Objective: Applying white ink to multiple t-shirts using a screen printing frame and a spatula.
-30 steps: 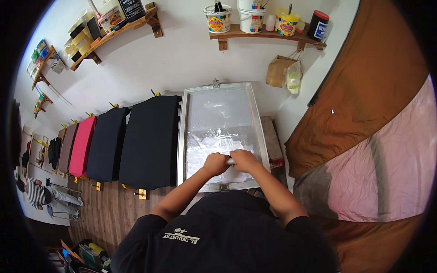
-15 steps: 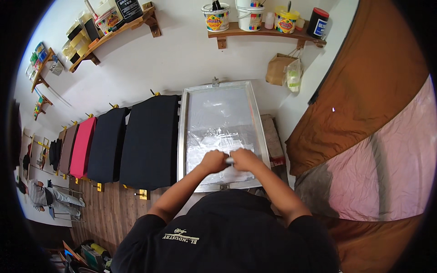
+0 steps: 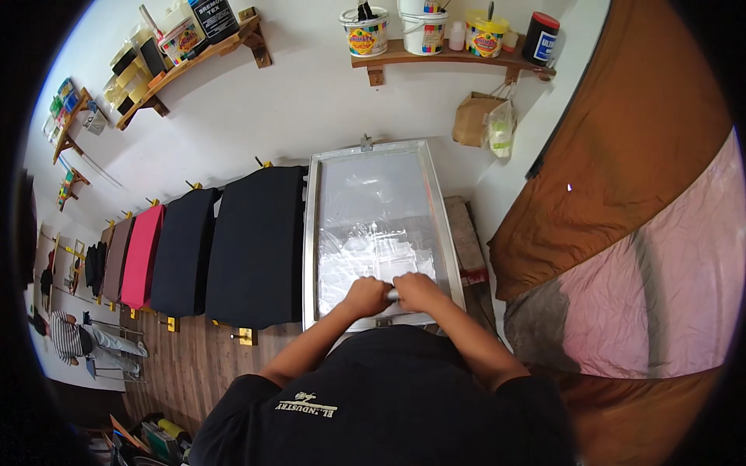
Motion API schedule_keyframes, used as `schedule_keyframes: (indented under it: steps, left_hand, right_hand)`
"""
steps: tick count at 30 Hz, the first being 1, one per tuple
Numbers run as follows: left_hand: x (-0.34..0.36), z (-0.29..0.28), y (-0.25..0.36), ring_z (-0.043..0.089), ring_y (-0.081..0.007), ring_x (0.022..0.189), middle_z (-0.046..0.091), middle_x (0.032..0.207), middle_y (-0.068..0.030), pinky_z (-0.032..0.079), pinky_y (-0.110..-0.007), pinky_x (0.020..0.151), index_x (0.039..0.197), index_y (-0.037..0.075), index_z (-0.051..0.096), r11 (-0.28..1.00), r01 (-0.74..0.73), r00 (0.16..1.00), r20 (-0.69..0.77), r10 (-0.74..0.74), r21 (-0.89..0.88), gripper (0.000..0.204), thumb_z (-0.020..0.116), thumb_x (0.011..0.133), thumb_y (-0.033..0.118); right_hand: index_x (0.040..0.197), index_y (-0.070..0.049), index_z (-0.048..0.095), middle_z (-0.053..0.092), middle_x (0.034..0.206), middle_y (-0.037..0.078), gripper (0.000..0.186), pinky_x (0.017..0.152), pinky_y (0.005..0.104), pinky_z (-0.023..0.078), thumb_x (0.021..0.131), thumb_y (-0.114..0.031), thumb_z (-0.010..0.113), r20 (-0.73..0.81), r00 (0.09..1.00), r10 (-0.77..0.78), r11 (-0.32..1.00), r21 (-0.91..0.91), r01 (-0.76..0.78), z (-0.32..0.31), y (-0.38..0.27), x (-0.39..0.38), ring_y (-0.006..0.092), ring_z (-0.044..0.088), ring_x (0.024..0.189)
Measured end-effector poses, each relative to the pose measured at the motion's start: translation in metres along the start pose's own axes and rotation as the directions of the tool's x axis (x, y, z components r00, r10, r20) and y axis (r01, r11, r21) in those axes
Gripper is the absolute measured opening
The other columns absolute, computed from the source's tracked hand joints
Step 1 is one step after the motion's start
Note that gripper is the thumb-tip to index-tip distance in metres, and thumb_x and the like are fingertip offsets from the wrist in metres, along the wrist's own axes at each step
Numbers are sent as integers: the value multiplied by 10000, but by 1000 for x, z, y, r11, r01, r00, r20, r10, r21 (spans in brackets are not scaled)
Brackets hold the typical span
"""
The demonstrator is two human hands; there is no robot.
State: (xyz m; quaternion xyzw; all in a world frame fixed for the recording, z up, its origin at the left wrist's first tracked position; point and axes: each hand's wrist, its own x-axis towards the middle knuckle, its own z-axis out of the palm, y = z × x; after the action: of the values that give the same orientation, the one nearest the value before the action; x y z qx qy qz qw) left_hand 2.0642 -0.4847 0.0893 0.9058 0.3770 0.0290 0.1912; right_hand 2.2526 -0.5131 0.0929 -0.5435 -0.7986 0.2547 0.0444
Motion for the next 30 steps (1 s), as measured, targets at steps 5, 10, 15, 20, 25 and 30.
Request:
schedule_keyframes:
  steps: [5, 10, 15, 20, 25, 30]
  left_hand:
    - [-7, -15, 8, 717, -379, 781, 727, 820, -173, 581, -479, 723, 912, 120, 766, 999, 18, 992, 128, -14, -30, 261, 702, 807, 350]
    - [22, -28, -2, 722, -365, 818, 736, 859, -160, 581, -479, 741, 918, 134, 763, 996, 82, 990, 110, -83, 19, 256, 709, 801, 355]
    - [25, -10, -7, 722, -347, 758, 723, 788, -160, 582, -463, 705, 878, 113, 747, 998, 46, 998, -48, -44, 43, 169, 706, 787, 249]
    - [-7, 6, 2, 704, -364, 685, 706, 747, -178, 567, -491, 654, 843, 76, 733, 999, -39, 999, -37, 39, 21, 137, 671, 785, 184]
    - [-3, -8, 3, 720, -382, 771, 723, 817, -184, 580, -496, 701, 879, 108, 754, 1000, -9, 995, 99, 9, -5, 221, 629, 834, 284]
    - [39, -30, -19, 721, -371, 812, 734, 856, -171, 584, -483, 750, 922, 133, 760, 998, 60, 997, 42, -61, 32, 215, 678, 811, 298]
  right_hand:
    - [904, -21, 668, 699, 882, 224, 222, 785, 512, 553, 715, -136, 688, 66, 998, -14, 999, 38, 11, -4, -5, -10, 420, 685, 874]
    - [959, -25, 648, 692, 900, 238, 251, 792, 520, 541, 731, -127, 669, -11, 1000, -27, 999, 47, 27, -19, 9, 11, 430, 675, 884]
    - [984, -22, 632, 688, 927, 200, 233, 785, 513, 547, 768, -96, 672, -132, 990, -39, 998, -50, 33, -7, 13, 19, 399, 677, 895]
    - [950, -21, 610, 675, 899, 195, 205, 775, 516, 538, 753, -67, 646, -207, 977, -42, 999, -24, 38, 15, -5, -10, 410, 668, 883]
    - [930, -17, 641, 688, 886, 218, 204, 768, 517, 542, 735, -75, 628, -2, 998, -55, 998, -4, 55, -8, -5, -7, 432, 672, 863]
    - [898, -27, 649, 691, 859, 223, 207, 760, 519, 543, 706, -100, 678, -85, 993, -87, 996, -26, 86, -33, 16, 35, 434, 677, 850]
